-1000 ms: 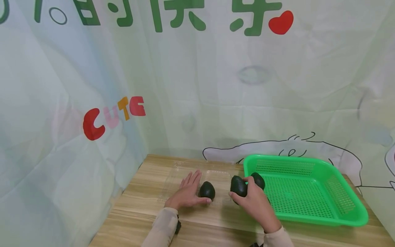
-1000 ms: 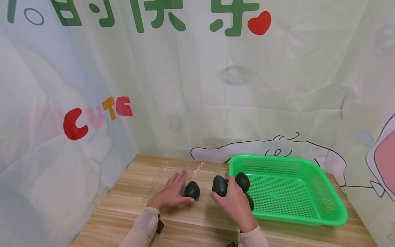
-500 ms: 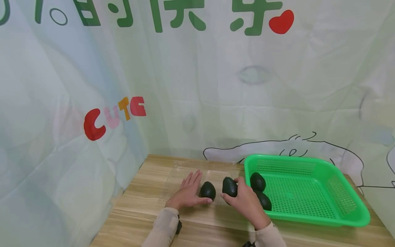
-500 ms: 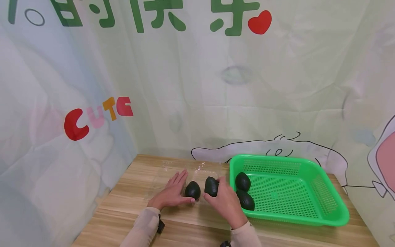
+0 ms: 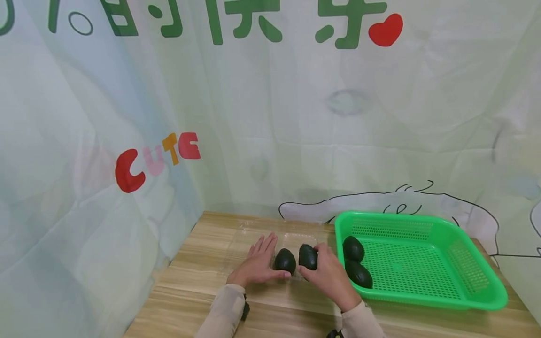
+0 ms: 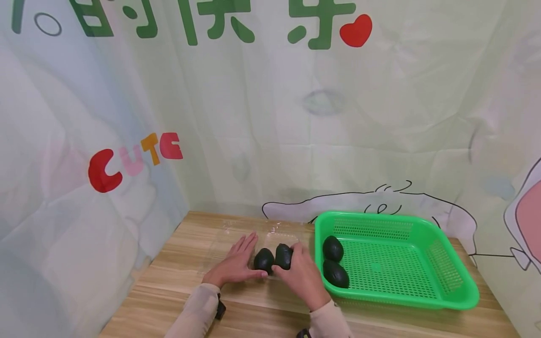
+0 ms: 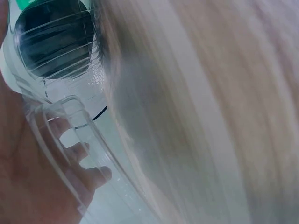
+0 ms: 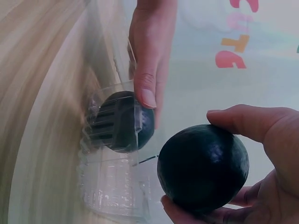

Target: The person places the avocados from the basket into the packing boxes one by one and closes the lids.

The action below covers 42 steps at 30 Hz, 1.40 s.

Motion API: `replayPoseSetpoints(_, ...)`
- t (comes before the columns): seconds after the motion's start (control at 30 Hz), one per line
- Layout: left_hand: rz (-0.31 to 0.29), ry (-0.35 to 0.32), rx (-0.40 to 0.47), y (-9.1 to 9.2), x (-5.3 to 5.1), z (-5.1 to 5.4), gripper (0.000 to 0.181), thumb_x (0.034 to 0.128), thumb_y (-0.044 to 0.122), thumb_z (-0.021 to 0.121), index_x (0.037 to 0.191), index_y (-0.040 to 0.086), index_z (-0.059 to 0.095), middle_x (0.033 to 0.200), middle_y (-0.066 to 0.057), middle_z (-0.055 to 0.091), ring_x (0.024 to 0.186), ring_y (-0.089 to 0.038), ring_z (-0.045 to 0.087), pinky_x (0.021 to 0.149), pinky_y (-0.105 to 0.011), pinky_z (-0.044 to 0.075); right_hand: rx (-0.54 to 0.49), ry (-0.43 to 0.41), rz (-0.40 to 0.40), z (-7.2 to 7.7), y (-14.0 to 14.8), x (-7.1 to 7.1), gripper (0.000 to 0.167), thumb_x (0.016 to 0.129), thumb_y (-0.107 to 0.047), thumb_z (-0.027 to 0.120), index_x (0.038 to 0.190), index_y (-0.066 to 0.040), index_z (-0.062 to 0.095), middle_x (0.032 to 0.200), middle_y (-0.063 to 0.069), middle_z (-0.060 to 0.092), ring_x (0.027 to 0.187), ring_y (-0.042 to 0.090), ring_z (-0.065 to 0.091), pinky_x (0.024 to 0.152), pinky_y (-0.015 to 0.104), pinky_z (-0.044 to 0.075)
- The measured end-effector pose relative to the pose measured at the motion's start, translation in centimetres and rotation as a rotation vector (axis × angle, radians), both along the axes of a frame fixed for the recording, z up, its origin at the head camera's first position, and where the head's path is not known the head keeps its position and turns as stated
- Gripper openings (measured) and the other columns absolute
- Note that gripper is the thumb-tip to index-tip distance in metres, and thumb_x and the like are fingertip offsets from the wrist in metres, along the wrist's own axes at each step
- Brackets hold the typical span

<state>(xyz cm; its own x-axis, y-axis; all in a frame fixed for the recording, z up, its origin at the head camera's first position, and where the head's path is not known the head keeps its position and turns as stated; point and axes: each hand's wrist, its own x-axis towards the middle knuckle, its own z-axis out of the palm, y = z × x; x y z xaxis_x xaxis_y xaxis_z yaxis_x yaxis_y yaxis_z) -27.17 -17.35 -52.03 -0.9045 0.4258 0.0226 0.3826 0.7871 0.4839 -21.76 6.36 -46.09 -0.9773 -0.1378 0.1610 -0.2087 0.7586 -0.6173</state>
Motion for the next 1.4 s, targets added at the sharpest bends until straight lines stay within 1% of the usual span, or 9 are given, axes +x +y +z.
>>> replayPoseSetpoints(0.13, 0.002, 0.0, 0.001, 0.0, 0.0, 0.0, 0.12, 0.0804, 0.076, 0.066, 0.163, 0.005, 0.016, 0.171, -0.012, 0.01, 0.155, -0.043, 0.008, 0.121, -0.064, 0.015, 0.008, 0.007, 0.007, -0.2, -0.4, -0.1, 0.065, 0.082, -0.038, 0.082, 0.121, 0.005, 0.056, 0.107, 0.017, 0.065, 0.092, 0.026, 0.063, 0.077, 0.045, 0.055)
replayPoseSetpoints(0.3, 0.0, 0.002, 0.0, 0.1, 0.0, 0.2, 0.121, 0.0801, 0.078, 0.065, 0.163, 0.004, 0.016, 0.171, -0.013, 0.011, 0.155, -0.044, 0.008, 0.12, -0.065, 0.016, 0.015, -0.023, 0.013, -0.5, -0.8, -0.3, 0.066, 0.083, -0.04, 0.081, 0.121, 0.008, 0.058, 0.11, 0.019, 0.066, 0.095, 0.029, 0.066, 0.08, 0.048, 0.056)
replayPoseSetpoints(0.43, -0.003, 0.007, -0.002, 0.1, 0.0, 0.2, 0.121, 0.0804, 0.076, 0.067, 0.162, 0.002, 0.017, 0.17, -0.015, 0.012, 0.154, -0.045, 0.01, 0.12, -0.065, 0.016, 0.02, -0.039, 0.012, -0.7, -1.1, -0.5, 0.066, 0.084, -0.042, 0.08, 0.122, 0.008, 0.058, 0.11, 0.019, 0.067, 0.097, 0.03, 0.067, 0.082, 0.049, 0.057)
replayPoseSetpoints(0.53, -0.004, 0.007, -0.006, 0.1, 0.0, 0.2, 0.12, 0.0805, 0.074, 0.068, 0.162, 0.001, 0.017, 0.17, -0.015, 0.012, 0.154, -0.045, 0.01, 0.12, -0.065, 0.015, 0.03, -0.033, 0.016, -0.7, -1.2, -0.7, 0.066, 0.084, -0.042, 0.08, 0.122, 0.008, 0.059, 0.11, 0.018, 0.067, 0.097, 0.03, 0.067, 0.082, 0.05, 0.057)
replayPoseSetpoints(0.77, -0.004, 0.012, -0.014, 0.1, 0.1, 0.1, 0.121, 0.0797, 0.077, 0.066, 0.162, 0.003, 0.017, 0.17, -0.013, 0.012, 0.155, -0.044, 0.01, 0.122, -0.062, 0.015, 0.032, -0.013, 0.01, -1.1, -1.6, -0.8, 0.065, 0.084, -0.039, 0.081, 0.121, 0.009, 0.058, 0.108, 0.019, 0.066, 0.095, 0.03, 0.066, 0.081, 0.05, 0.056)
replayPoseSetpoints(1.0, -0.007, 0.02, -0.005, 0.2, -0.1, 0.1, 0.121, 0.0795, 0.074, 0.069, 0.162, 0.001, 0.018, 0.17, -0.016, 0.013, 0.154, -0.045, 0.011, 0.12, -0.064, 0.017, 0.026, -0.001, 0.006, -1.5, -1.9, -1.1, 0.065, 0.085, -0.038, 0.081, 0.122, 0.009, 0.057, 0.111, 0.02, 0.065, 0.099, 0.031, 0.065, 0.086, 0.05, 0.055)
replayPoseSetpoints(1.17, -0.007, 0.017, -0.014, 0.1, -0.1, 0.1, 0.122, 0.0794, 0.075, 0.068, 0.162, 0.002, 0.017, 0.17, -0.015, 0.012, 0.154, -0.045, 0.011, 0.121, -0.063, 0.016, 0.018, 0.013, 0.007, -1.8, -2.1, -1.3, 0.063, 0.085, -0.037, 0.081, 0.122, 0.008, 0.057, 0.111, 0.02, 0.064, 0.1, 0.031, 0.064, 0.089, 0.05, 0.054)
replayPoseSetpoints(1.4, -0.018, 0.025, -0.025, 0.2, -0.1, 0.2, 0.12, 0.0802, 0.073, 0.07, 0.161, 0.001, 0.018, 0.17, -0.016, 0.013, 0.154, -0.046, 0.011, 0.121, -0.063, 0.015, 0.016, 0.042, 0.011, -2.3, -2.5, -1.4, 0.058, 0.085, -0.035, 0.082, 0.118, 0.005, 0.058, 0.107, 0.018, 0.063, 0.095, 0.03, 0.063, 0.085, 0.048, 0.054)
